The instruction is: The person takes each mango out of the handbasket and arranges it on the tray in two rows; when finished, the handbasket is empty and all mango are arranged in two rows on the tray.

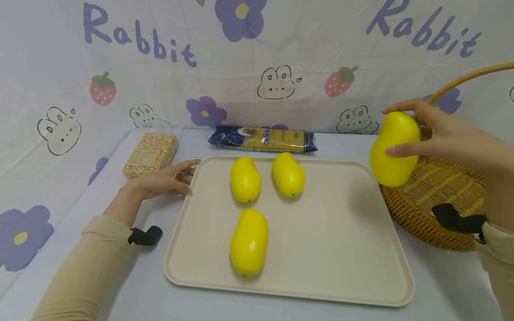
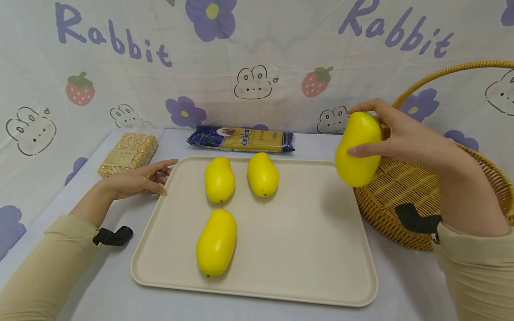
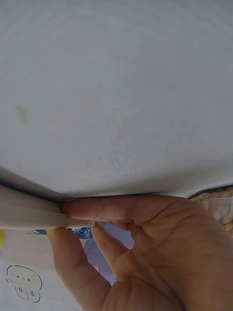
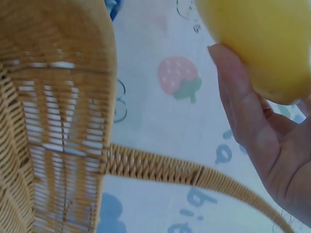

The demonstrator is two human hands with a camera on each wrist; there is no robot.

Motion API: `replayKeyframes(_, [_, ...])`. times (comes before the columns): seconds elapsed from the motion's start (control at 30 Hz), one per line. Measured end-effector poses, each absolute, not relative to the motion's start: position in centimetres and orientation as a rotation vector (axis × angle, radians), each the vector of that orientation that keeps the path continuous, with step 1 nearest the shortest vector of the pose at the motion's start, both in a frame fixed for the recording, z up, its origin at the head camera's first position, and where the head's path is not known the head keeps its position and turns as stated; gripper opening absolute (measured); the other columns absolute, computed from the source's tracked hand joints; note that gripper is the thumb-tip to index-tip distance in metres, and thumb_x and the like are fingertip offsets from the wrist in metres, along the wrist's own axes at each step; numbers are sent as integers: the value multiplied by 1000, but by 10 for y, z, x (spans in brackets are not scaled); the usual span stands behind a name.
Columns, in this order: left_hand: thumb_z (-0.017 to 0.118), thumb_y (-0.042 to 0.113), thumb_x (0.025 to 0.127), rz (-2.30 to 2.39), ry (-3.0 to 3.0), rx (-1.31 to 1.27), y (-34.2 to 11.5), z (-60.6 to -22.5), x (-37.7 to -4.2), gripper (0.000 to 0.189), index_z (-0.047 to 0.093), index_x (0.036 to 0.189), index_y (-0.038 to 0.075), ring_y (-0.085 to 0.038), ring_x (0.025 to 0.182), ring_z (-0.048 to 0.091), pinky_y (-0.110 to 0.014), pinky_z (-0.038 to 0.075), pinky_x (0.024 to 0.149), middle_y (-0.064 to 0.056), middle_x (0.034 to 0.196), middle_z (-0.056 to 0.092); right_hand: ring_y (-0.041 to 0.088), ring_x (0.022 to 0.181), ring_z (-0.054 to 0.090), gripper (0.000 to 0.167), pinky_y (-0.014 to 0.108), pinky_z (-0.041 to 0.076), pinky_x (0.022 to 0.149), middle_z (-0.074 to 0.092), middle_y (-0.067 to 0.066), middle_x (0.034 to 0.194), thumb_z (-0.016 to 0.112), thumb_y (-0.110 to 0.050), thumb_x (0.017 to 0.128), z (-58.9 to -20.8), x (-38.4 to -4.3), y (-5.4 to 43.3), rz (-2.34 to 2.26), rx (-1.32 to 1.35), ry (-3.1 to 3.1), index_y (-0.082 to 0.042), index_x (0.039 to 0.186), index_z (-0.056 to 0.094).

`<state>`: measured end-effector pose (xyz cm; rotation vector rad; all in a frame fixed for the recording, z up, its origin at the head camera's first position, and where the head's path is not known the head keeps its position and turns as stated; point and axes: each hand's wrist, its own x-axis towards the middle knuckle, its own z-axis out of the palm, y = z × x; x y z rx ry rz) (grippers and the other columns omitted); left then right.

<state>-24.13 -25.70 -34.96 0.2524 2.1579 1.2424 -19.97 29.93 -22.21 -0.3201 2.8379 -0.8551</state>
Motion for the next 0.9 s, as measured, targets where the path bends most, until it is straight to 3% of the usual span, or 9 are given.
replayKeyframes(0.43, [67, 6, 89, 1250, 2152, 259, -257, -350, -240, 91, 12, 160, 20, -19, 116, 36, -22, 44, 87, -12, 142, 25, 31, 105, 54, 71, 37, 51, 76, 46, 12, 129, 70, -32, 91, -230, -192, 269, -944, -428, 2686, -32, 146, 26])
replayKeyframes(0.9, [67, 6, 89, 1263, 2139, 270, -257, -349, -240, 92, 11, 160, 19, -20, 117, 37, -21, 44, 87, -13, 144, 24, 31, 108, 55, 68, 38, 51, 77, 47, 15, 129, 71, -31, 90, -242, -190, 245, -970, -511, 2562, -29, 144, 30])
